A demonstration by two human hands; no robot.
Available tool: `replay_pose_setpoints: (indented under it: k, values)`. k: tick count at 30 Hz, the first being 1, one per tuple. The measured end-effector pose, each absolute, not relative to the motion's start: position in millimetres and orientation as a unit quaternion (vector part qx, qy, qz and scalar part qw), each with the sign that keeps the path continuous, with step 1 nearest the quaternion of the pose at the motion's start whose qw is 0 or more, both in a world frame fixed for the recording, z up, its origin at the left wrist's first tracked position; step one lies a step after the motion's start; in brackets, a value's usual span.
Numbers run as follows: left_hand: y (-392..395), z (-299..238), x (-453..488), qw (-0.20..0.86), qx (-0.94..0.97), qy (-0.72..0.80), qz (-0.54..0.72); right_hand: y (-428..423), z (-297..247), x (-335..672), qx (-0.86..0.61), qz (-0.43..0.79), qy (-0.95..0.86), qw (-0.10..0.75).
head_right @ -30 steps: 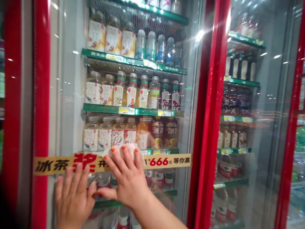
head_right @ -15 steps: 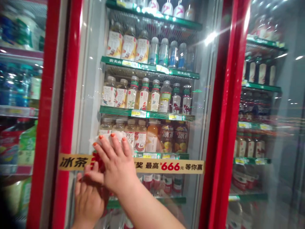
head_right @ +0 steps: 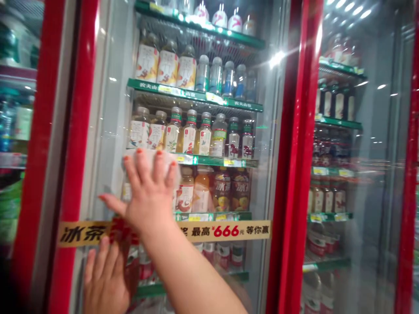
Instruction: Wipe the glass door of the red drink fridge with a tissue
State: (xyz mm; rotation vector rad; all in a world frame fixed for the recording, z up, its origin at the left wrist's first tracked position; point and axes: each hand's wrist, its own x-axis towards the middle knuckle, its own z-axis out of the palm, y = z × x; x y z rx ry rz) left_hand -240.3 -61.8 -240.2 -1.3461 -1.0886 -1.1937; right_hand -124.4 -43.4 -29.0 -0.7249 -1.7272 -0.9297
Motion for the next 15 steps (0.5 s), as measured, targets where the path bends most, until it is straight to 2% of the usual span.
replay_pose_setpoints:
  k: [2,4,8,10,13,15]
  values:
    - [-58.3,-245.4,-243.0,0.503,-0.558,-0.44,-0.491,-47.0,-44.3,-125.6,-0.259,-0.389,-0.746,0.474]
    - [-56.1,-248.4,-241.6,0.489,-0.549,-0.46,-0.498,-37.6,-61.8,-83.7,-0.273,-0.388,-0.744,0.47]
    - [-58.2,-246.4,-232.1,0.467,-0.524,-0.493,-0.514,1.2,-107.6,57.0,-0.438,-0.339,-0.646,0.525]
    - [-60.7,-243.9,-229.0,0.474,-0.522,-0.493,-0.51,15.3,-145.0,95.8,-0.511,-0.292,-0.58,0.563]
    - [-64.0,-242.3,-229.1,0.471,-0.527,-0.498,-0.503,7.9,-226.6,67.4,-0.542,-0.27,-0.55,0.575]
    - [-65.6,-243.4,-231.3,0.456,-0.533,-0.507,-0.501,-11.9,-289.9,12.0,-0.495,-0.322,-0.617,0.52]
